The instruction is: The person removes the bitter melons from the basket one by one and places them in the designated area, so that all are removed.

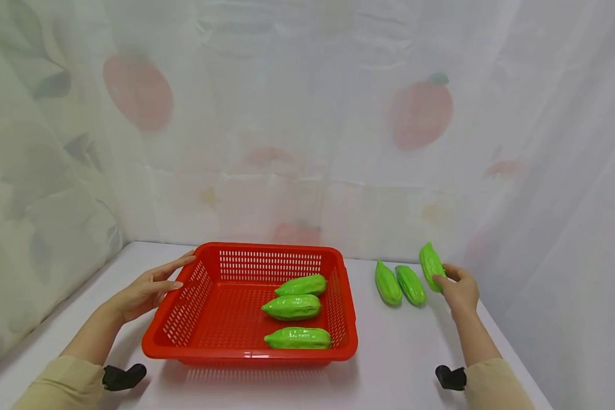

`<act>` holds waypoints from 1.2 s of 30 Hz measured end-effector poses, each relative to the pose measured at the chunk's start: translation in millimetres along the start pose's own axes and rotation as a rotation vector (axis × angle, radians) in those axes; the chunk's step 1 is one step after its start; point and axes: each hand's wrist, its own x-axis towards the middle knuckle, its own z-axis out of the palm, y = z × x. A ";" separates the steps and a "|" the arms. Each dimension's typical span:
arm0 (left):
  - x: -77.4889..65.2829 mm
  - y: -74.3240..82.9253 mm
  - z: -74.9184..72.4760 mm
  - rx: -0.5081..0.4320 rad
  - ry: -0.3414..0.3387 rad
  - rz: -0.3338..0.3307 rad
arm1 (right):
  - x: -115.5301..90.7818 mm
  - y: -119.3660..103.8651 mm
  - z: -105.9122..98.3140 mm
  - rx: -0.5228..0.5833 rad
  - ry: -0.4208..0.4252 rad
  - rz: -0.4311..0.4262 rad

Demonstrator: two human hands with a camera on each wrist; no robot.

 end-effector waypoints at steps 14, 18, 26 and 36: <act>-0.8 -0.4 -0.5 -0.007 -0.004 0.000 | 12.1 14.9 1.7 -0.135 0.066 0.029; 0.0 -0.9 -0.2 -0.003 -0.004 0.000 | 14.1 19.2 1.6 -0.125 0.057 0.051; 1.1 -0.9 -0.4 -0.013 -0.013 0.006 | 17.8 30.6 0.0 -0.140 0.029 0.095; 0.2 -0.3 0.2 -0.008 -0.002 -0.003 | 18.7 35.1 4.1 -0.225 0.015 0.052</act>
